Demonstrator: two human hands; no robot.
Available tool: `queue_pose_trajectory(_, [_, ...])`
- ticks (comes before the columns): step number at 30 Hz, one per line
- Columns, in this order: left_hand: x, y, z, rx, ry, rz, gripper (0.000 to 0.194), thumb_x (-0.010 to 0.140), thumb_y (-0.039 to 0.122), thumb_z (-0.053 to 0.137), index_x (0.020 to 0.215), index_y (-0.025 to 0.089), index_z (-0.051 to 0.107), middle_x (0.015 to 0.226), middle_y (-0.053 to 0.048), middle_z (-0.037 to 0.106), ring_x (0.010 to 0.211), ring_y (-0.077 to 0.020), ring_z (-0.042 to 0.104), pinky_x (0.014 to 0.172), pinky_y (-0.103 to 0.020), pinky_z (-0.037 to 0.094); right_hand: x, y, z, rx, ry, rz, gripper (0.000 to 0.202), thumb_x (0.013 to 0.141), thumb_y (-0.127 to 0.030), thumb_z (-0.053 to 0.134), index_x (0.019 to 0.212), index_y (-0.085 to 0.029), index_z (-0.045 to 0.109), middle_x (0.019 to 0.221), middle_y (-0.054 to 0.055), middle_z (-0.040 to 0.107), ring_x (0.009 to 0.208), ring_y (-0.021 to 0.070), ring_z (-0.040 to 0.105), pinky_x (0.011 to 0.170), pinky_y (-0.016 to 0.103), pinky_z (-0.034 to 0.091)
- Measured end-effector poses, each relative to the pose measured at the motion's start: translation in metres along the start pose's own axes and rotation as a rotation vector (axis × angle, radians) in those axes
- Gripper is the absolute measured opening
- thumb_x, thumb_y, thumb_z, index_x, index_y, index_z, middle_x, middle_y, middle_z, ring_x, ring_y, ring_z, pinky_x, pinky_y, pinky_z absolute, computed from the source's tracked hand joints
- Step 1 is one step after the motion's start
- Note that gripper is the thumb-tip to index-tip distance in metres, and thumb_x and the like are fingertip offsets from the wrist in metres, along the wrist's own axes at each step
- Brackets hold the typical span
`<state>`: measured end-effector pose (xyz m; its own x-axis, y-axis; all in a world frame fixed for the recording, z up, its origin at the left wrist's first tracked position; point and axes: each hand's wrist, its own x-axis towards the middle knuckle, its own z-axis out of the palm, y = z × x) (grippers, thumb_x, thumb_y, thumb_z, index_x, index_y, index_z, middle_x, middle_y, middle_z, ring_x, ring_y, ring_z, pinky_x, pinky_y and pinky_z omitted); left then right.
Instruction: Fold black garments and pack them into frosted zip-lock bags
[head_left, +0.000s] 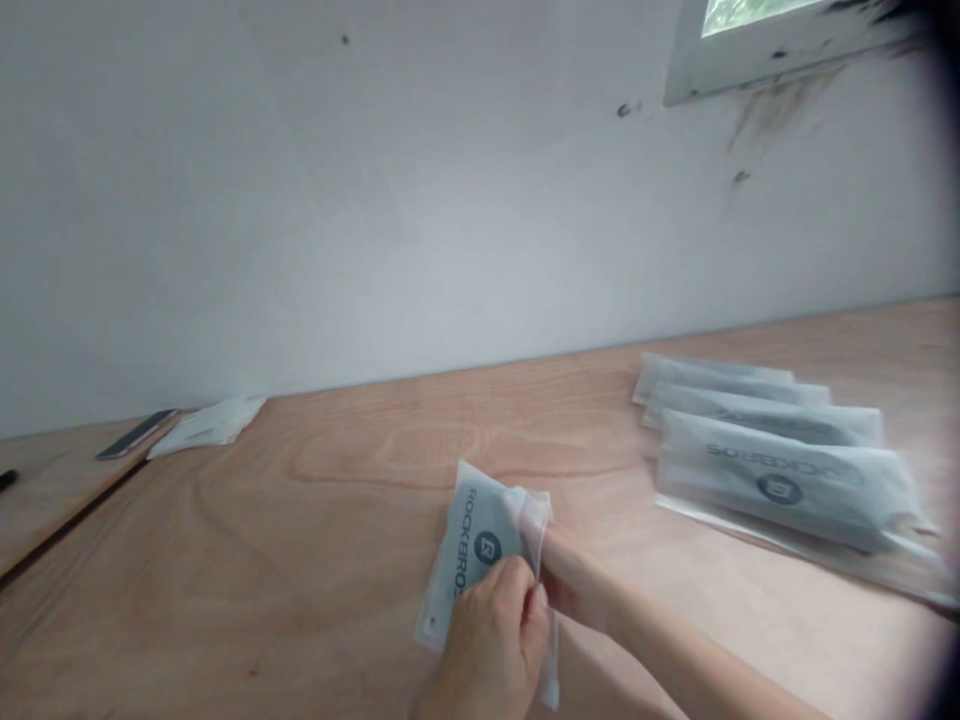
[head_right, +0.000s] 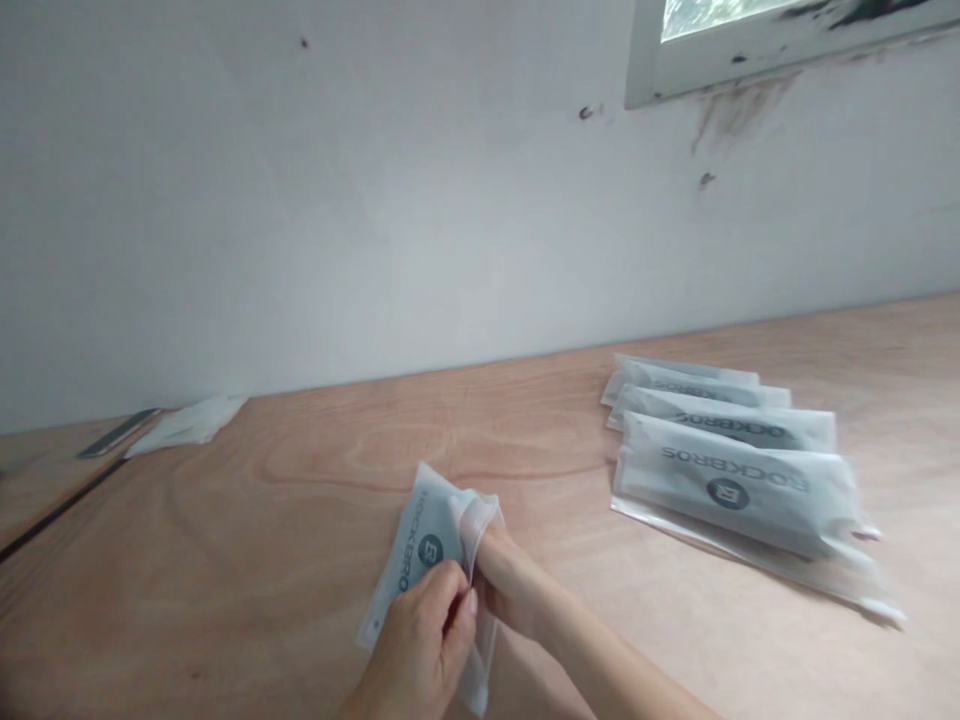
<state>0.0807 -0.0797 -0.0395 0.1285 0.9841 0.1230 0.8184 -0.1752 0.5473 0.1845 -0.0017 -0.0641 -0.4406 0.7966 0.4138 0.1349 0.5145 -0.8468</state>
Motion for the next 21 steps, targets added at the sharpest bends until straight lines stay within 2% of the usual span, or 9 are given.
queue_pose_trajectory(2, [-0.01, -0.016, 0.001, 0.006, -0.04, 0.042, 0.006, 0.089, 0.024, 0.051, 0.087, 0.019, 0.052, 0.087, -0.004, 0.059, 0.077, -0.0178, 0.057, 0.065, -0.026, 0.04, -0.002, 0.008, -0.015, 0.033, -0.073, 0.089, 0.025, 0.094, -0.035, 0.051, 0.102, -0.015, 0.065, 0.084, 0.002, 0.069, 0.071, 0.0158, 0.066, 0.06, 0.028, 0.054])
queue_pose_trajectory(4, [-0.023, -0.035, 0.008, 0.075, -0.045, 0.16, 0.029, 0.078, 0.038, 0.068, 0.096, 0.019, 0.056, 0.093, -0.004, 0.06, 0.081, -0.0194, 0.056, 0.069, -0.027, 0.041, -0.014, 0.014, -0.036, 0.024, -0.125, 0.192, 0.024, 0.092, -0.033, 0.052, 0.098, -0.015, 0.067, 0.066, 0.0, 0.068, 0.058, 0.0157, 0.065, 0.051, 0.025, 0.049])
queue_pose_trajectory(6, [-0.034, -0.051, 0.018, 0.181, 0.067, 0.325, 0.029, 0.075, 0.042, 0.071, 0.09, 0.02, 0.058, 0.086, -0.003, 0.061, 0.078, -0.0198, 0.054, 0.069, -0.029, 0.04, -0.032, 0.014, -0.056, -0.068, -0.147, 0.298, 0.02, 0.088, -0.031, 0.055, 0.095, -0.018, 0.068, 0.061, -0.001, 0.066, 0.055, 0.0166, 0.063, 0.049, 0.025, 0.047])
queue_pose_trajectory(8, [-0.039, -0.059, 0.026, 0.259, 0.206, 0.463, 0.014, 0.086, 0.031, 0.058, 0.078, 0.02, 0.057, 0.076, -0.002, 0.06, 0.073, -0.0186, 0.053, 0.069, -0.03, 0.038, -0.048, 0.007, -0.067, -0.186, -0.196, 0.292, 0.017, 0.085, -0.027, 0.058, 0.098, -0.02, 0.067, 0.071, 0.001, 0.069, 0.062, 0.0175, 0.063, 0.054, 0.027, 0.048])
queue_pose_trajectory(11, [-0.037, -0.054, 0.025, 0.283, 0.236, 0.536, 0.021, 0.089, 0.01, 0.041, 0.075, 0.019, 0.055, 0.074, -0.002, 0.061, 0.07, -0.0165, 0.054, 0.073, -0.032, 0.041, -0.059, -0.01, -0.062, -0.319, -0.35, 0.011, 0.026, 0.083, -0.017, 0.059, 0.108, -0.023, 0.065, 0.094, 0.005, 0.07, 0.083, 0.0212, 0.063, 0.069, 0.032, 0.051])
queue_pose_trajectory(13, [-0.032, -0.045, 0.019, 0.267, 0.203, 0.523, 0.022, 0.088, 0.007, 0.039, 0.08, 0.019, 0.056, 0.077, -0.003, 0.063, 0.074, -0.017, 0.057, 0.078, -0.034, 0.044, -0.057, -0.015, -0.049, -0.427, -0.405, -0.122, 0.024, 0.081, -0.014, 0.063, 0.103, -0.023, 0.065, 0.095, 0.004, 0.069, 0.088, 0.0226, 0.06, 0.075, 0.035, 0.049])
queue_pose_trajectory(16, [-0.027, -0.038, 0.011, 0.246, 0.214, 0.48, 0.009, 0.088, 0.019, 0.048, 0.089, 0.019, 0.057, 0.085, -0.005, 0.066, 0.082, -0.0209, 0.06, 0.083, -0.038, 0.048, -0.051, -0.007, -0.029, -0.55, -0.42, -0.183, 0.003, 0.082, -0.02, 0.067, 0.082, -0.022, 0.064, 0.084, 0.001, 0.068, 0.081, 0.0205, 0.059, 0.073, 0.034, 0.045])
queue_pose_trajectory(18, [-0.026, -0.04, 0.008, 0.265, 0.193, 0.468, 0.014, 0.085, 0.027, 0.055, 0.096, 0.018, 0.058, 0.092, -0.006, 0.068, 0.084, -0.0229, 0.063, 0.083, -0.038, 0.051, -0.047, 0.001, -0.024, -0.556, -0.418, -0.203, 0.009, 0.086, -0.023, 0.063, 0.077, -0.021, 0.063, 0.084, 0.0, 0.066, 0.081, 0.0195, 0.058, 0.074, 0.033, 0.044])
queue_pose_trajectory(21, [-0.026, -0.049, 0.008, 0.312, 0.163, 0.486, 0.017, 0.09, 0.02, 0.049, 0.103, 0.017, 0.058, 0.094, -0.007, 0.069, 0.085, -0.0224, 0.065, 0.083, -0.036, 0.052, -0.044, 0.004, -0.027, -0.48, -0.4, -0.168, 0.013, 0.09, -0.015, 0.053, 0.085, -0.02, 0.063, 0.089, 0.001, 0.066, 0.084, 0.0178, 0.058, 0.076, 0.03, 0.044])
